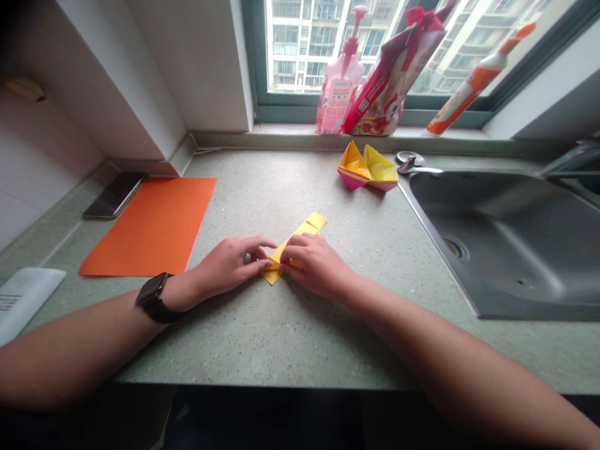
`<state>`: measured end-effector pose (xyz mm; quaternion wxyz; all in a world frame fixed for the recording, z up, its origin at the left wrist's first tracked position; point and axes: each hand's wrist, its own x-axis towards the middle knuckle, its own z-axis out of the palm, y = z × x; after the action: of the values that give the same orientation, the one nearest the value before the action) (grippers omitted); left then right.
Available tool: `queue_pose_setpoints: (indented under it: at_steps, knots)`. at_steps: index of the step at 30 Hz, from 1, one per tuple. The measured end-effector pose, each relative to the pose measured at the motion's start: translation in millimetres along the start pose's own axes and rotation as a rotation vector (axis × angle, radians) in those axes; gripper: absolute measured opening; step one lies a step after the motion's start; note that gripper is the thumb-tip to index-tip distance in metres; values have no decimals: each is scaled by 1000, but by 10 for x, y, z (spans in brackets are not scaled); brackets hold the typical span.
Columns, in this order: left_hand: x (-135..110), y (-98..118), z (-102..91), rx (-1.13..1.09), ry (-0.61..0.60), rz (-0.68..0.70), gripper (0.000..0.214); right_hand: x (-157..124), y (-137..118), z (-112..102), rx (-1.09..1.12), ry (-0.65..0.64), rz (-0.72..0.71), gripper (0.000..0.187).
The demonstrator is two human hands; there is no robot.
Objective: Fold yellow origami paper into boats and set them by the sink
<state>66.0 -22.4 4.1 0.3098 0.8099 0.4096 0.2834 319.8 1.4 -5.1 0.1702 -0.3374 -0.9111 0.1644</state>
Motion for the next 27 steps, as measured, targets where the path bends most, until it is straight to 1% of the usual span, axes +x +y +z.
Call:
queue_pose_setpoints:
  at_steps: [6, 9, 12, 14, 18, 21, 24, 27]
  knots:
    - [26, -51, -35, -71, -35, -66, 24, 12, -18, -33, 73, -11, 19, 16]
    - [43, -46, -31, -70, -41, -71, 23, 42, -63, -19, 64, -14, 45, 22]
    - [51, -37, -31, -56, -38, -71, 22, 94, -96, -9, 33, -25, 89, 21]
    - [54, -38, -35, -48, -32, -69, 22, 138, -115, -33, 29, -57, 121, 20]
    - [59, -53, -37, -50, -37, -58, 22, 238, -160, -148, 51, -190, 166, 22]
    - [64, -69, -27, -51, -34, -50, 22, 308, -184, -217, 32, -265, 197, 22]
    - [65, -79, -19, -54, -29, -50, 22, 350, -184, -233, 26, -311, 223, 24]
    - [61, -83, -35, -61, -40, -65, 22, 359, -170, -211, 27, -308, 223, 25]
